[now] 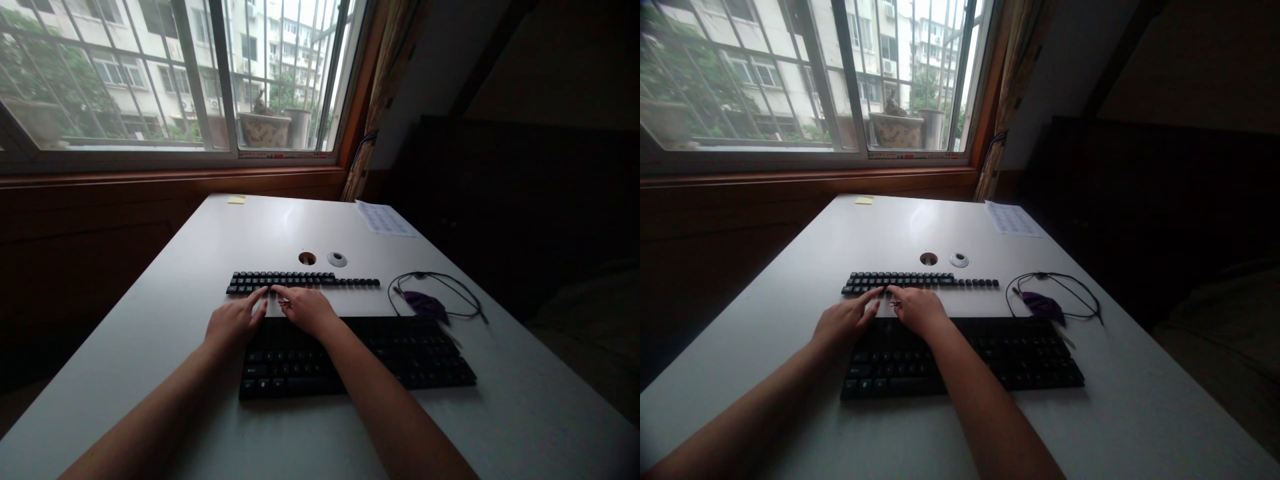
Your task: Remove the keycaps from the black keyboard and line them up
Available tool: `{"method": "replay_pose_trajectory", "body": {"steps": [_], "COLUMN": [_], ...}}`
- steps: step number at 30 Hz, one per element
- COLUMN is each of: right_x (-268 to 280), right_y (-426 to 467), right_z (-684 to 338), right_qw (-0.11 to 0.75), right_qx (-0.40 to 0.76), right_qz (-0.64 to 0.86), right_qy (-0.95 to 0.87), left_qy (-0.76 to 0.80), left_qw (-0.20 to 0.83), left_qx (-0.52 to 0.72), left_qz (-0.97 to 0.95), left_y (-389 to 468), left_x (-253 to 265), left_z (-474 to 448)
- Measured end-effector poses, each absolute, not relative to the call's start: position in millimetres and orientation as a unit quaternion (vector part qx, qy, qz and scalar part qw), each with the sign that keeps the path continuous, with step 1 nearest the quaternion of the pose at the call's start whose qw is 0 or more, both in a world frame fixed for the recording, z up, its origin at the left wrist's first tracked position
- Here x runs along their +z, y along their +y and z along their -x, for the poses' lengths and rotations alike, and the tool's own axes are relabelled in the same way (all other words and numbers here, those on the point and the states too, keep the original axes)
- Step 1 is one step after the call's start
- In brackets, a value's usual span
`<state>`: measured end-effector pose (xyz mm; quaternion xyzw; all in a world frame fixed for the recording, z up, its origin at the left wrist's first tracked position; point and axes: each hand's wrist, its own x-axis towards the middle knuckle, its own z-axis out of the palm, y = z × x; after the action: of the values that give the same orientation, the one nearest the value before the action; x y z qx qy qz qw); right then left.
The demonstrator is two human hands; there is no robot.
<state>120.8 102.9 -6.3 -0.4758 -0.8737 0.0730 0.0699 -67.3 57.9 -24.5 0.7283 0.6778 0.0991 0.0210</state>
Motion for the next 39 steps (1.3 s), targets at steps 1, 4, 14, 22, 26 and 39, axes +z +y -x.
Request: {"method": "replay_pose_trajectory", "body": {"steps": [1, 4, 14, 22, 26, 39], "right_x": [-6.0, -4.9, -5.5, -7.5, -7.8, -0.7], "right_y": [102.9, 102.7, 103.1, 104.4, 104.3, 102.5], "right_z": [-120.6, -120.2, -119.6, -120.5, -120.5, -125.1], "right_qw": [0.069, 0.064, 0.055, 0.058, 0.055, 0.075], "right_qx": [0.074, 0.077, 0.071, 0.063, 0.062, 0.055], "right_qz": [0.475, 0.474, 0.472, 0.466, 0.466, 0.513], "right_qy": [-0.874, -0.875, -0.877, -0.880, -0.881, -0.853], "left_qy": [0.677, 0.679, 0.682, 0.683, 0.682, 0.673], "left_qw": [0.018, 0.014, 0.018, 0.027, 0.027, 0.032], "left_qx": [0.099, 0.094, 0.089, 0.090, 0.091, 0.104], "left_qz": [-0.729, -0.728, -0.726, -0.724, -0.725, -0.732], "left_y": [57.9, 58.1, 58.6, 57.8, 57.1, 56.5], "left_x": [-24.5, -24.4, -24.5, -22.6, -21.9, -26.9], "left_z": [67.3, 67.6, 66.5, 65.9, 65.8, 70.3]}}
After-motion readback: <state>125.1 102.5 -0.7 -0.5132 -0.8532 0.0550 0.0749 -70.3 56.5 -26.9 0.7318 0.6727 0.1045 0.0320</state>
